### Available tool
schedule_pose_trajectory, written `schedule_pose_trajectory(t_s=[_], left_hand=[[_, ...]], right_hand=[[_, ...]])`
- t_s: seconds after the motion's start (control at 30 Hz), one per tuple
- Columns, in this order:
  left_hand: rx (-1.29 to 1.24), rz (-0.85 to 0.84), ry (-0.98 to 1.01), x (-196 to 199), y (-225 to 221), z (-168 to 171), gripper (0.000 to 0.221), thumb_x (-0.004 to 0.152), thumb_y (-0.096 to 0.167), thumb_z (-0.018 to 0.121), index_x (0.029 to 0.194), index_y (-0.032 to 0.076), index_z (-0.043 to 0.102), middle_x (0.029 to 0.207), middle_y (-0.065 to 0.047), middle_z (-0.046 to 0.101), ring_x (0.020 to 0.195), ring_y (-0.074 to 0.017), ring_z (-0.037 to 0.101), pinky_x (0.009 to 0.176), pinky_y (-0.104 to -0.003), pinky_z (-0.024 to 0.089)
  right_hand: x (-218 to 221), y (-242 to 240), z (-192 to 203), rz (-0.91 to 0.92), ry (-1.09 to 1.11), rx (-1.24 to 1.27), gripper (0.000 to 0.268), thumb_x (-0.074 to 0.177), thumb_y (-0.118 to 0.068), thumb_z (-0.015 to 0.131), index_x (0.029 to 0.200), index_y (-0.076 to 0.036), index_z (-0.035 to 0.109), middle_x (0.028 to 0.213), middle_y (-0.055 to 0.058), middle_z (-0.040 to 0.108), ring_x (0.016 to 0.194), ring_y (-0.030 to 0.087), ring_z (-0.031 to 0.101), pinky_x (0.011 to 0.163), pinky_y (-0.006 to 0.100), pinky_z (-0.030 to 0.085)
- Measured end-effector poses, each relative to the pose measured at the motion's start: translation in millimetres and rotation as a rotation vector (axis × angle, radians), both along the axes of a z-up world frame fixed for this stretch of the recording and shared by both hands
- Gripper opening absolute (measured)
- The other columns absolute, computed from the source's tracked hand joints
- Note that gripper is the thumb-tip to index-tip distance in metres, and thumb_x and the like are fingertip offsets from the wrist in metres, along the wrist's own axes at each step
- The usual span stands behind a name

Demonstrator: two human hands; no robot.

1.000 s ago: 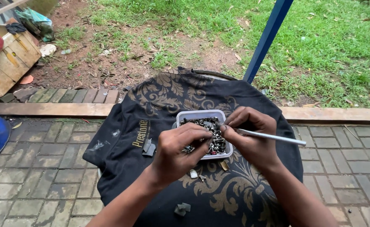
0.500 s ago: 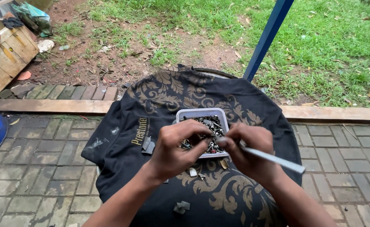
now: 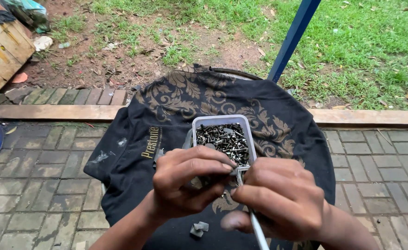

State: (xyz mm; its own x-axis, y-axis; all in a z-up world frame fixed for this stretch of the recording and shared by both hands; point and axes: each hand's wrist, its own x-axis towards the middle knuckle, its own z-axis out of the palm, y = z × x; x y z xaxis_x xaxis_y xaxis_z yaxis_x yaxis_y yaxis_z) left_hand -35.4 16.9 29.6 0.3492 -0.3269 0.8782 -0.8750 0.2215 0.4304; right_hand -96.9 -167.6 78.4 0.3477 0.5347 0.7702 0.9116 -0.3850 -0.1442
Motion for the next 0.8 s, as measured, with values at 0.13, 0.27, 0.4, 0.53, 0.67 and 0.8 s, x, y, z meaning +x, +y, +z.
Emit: schedule_pose_trajectory(t_s=[0.13, 0.27, 0.4, 0.53, 0.67, 0.8], left_hand=[[0.014, -0.010, -0.008, -4, 1, -1, 0.014, 0.100, 0.017, 0.063, 0.103, 0.004, 0.066, 0.096, -0.016, 0.077, 0.080, -0.0265, 0.080, 0.072, -0.033, 0.065], [0.021, -0.017, -0.015, -6, 0, 0, 0.009, 0.099, 0.014, 0.066, 0.103, 0.006, 0.066, 0.095, -0.014, 0.077, 0.078, -0.0236, 0.080, 0.068, -0.031, 0.064], [0.014, -0.051, -0.013, -9, 0, 2, 0.008, 0.098, 0.010, 0.068, 0.103, 0.005, 0.065, 0.094, -0.014, 0.077, 0.075, -0.0241, 0.080, 0.067, -0.031, 0.065], [0.007, -0.065, -0.024, -9, -1, 1, 0.011, 0.100, 0.014, 0.065, 0.105, 0.004, 0.065, 0.095, -0.015, 0.076, 0.077, -0.0248, 0.080, 0.069, -0.032, 0.066], [0.006, -0.082, -0.022, -9, 0, 0, 0.012, 0.100, 0.015, 0.066, 0.105, 0.004, 0.065, 0.095, -0.016, 0.077, 0.079, -0.0250, 0.081, 0.070, -0.032, 0.067], [0.005, -0.074, -0.025, -9, -1, -1, 0.012, 0.101, 0.015, 0.065, 0.105, 0.004, 0.065, 0.095, -0.015, 0.076, 0.078, -0.0248, 0.081, 0.069, -0.032, 0.066]], right_hand=[[-7, -4, 5, -0.001, 0.017, -0.055, 0.032, 0.096, -0.025, 0.071, 0.096, 0.006, 0.066, 0.073, 0.009, 0.057, 0.058, 0.022, 0.059, 0.056, 0.033, 0.050], [-11, 1, -1, -0.035, -0.005, 0.023, 0.031, 0.097, -0.028, 0.064, 0.092, 0.003, 0.066, 0.069, 0.006, 0.055, 0.055, 0.018, 0.059, 0.052, 0.029, 0.049], [-18, -1, -2, -0.074, 0.057, 0.014, 0.023, 0.096, -0.025, 0.065, 0.093, -0.002, 0.068, 0.069, 0.004, 0.054, 0.056, 0.015, 0.060, 0.052, 0.026, 0.048], [-16, -6, -4, -0.045, 0.015, -0.003, 0.020, 0.094, -0.022, 0.071, 0.092, -0.002, 0.069, 0.068, 0.003, 0.052, 0.056, 0.014, 0.058, 0.051, 0.026, 0.045], [-16, -7, 4, 0.018, 0.058, -0.042, 0.021, 0.095, -0.019, 0.074, 0.095, 0.001, 0.067, 0.071, 0.005, 0.054, 0.060, 0.017, 0.062, 0.056, 0.028, 0.052], [-16, 1, -6, -0.052, 0.052, 0.082, 0.020, 0.091, -0.021, 0.072, 0.086, -0.003, 0.067, 0.066, 0.003, 0.053, 0.053, 0.015, 0.056, 0.050, 0.026, 0.045]])
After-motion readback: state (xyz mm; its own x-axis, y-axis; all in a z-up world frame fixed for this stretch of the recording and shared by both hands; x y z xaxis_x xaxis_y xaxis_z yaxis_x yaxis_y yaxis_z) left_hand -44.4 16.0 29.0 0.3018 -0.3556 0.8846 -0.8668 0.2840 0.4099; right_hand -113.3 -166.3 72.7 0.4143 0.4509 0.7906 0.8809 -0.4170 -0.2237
